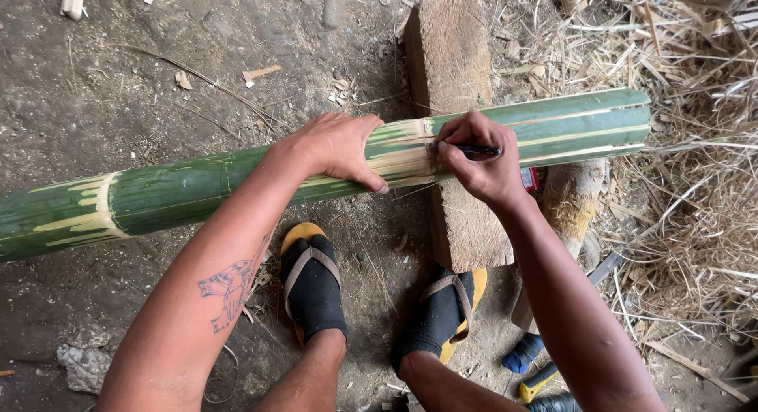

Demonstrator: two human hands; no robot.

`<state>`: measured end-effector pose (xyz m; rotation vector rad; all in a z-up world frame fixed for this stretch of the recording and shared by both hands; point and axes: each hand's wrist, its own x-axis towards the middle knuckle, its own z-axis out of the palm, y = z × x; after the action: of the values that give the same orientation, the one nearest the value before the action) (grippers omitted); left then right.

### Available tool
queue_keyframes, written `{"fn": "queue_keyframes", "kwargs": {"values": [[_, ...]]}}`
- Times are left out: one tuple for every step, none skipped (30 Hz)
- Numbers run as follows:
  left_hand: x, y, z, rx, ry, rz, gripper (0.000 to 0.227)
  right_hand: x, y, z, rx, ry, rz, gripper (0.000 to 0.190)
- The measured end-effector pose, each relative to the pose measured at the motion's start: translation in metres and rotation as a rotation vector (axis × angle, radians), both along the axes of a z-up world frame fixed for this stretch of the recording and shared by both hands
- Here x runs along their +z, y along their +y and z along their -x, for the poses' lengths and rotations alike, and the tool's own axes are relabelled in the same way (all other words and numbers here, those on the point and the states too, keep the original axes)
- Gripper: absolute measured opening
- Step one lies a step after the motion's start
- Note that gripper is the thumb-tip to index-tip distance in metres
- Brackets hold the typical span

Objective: The person splits a long green bamboo pole lengthwise using a knife and a wooden mallet. They then use the knife to scrape and remove the internal nodes from the resulting bamboo halves. Finally, they separate the outer green skin from the inner bamboo material.

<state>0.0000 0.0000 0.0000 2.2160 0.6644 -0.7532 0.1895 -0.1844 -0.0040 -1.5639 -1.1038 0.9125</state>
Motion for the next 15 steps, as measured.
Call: {"fn": "queue_keyframes", "kwargs": {"values": [[0.0,0.0,0.0,0.002,0.013,0.007,0.107,-0.002,-0.001,0.0,0.027,0.024,-0.017,0.018],[-0.001,-0.001,0.001,0.003,0.027,0.013,0.107,-0.003,-0.002,0.0,0.055,0.049,-0.033,0.018],[0.0,0.001,-0.001,0.006,0.035,0.01,0.107,-0.003,0.0,-0.002,0.084,0.067,-0.06,0.018],[0.001,0.001,-0.003,0.003,0.035,0.006,0.108,-0.002,0.0,-0.003,0.08,0.027,-0.07,0.018],[0.002,-0.001,-0.003,0.0,0.038,0.004,0.108,-0.002,0.0,-0.004,0.079,-0.009,-0.079,0.018],[0.002,-0.001,-0.003,-0.002,0.042,0.002,0.109,-0.002,0.0,-0.004,0.077,-0.045,-0.089,0.018],[0.001,-0.002,-0.004,0.0,0.038,0.004,0.11,-0.002,0.0,-0.005,0.087,-0.015,-0.077,0.017],[0.0,-0.002,-0.005,0.002,0.035,0.006,0.11,-0.004,0.001,-0.006,0.098,0.015,-0.066,0.016],[-0.001,-0.003,-0.002,0.005,0.039,0.009,0.111,-0.005,0.001,-0.005,0.109,0.054,-0.055,0.016],[0.0,-0.003,0.002,0.006,-0.009,0.01,0.109,-0.005,0.0,-0.006,0.095,0.121,-0.01,0.015],[0.0,-0.001,0.003,0.002,-0.066,0.006,0.107,-0.004,-0.001,-0.012,0.078,0.181,0.031,0.015],[0.001,0.001,0.003,-0.001,-0.123,0.002,0.105,-0.002,-0.002,-0.017,0.06,0.24,0.071,0.015],[0.002,0.002,0.0,0.002,-0.072,-0.002,0.106,-0.001,-0.006,-0.019,-0.011,0.324,0.02,0.014],[0.002,0.001,-0.002,0.005,-0.021,-0.006,0.107,0.0,-0.013,-0.021,-0.082,0.407,-0.032,0.014],[0.002,-0.004,0.0,0.006,0.039,-0.003,0.108,0.001,-0.025,-0.017,-0.157,0.498,-0.079,0.015]]}}
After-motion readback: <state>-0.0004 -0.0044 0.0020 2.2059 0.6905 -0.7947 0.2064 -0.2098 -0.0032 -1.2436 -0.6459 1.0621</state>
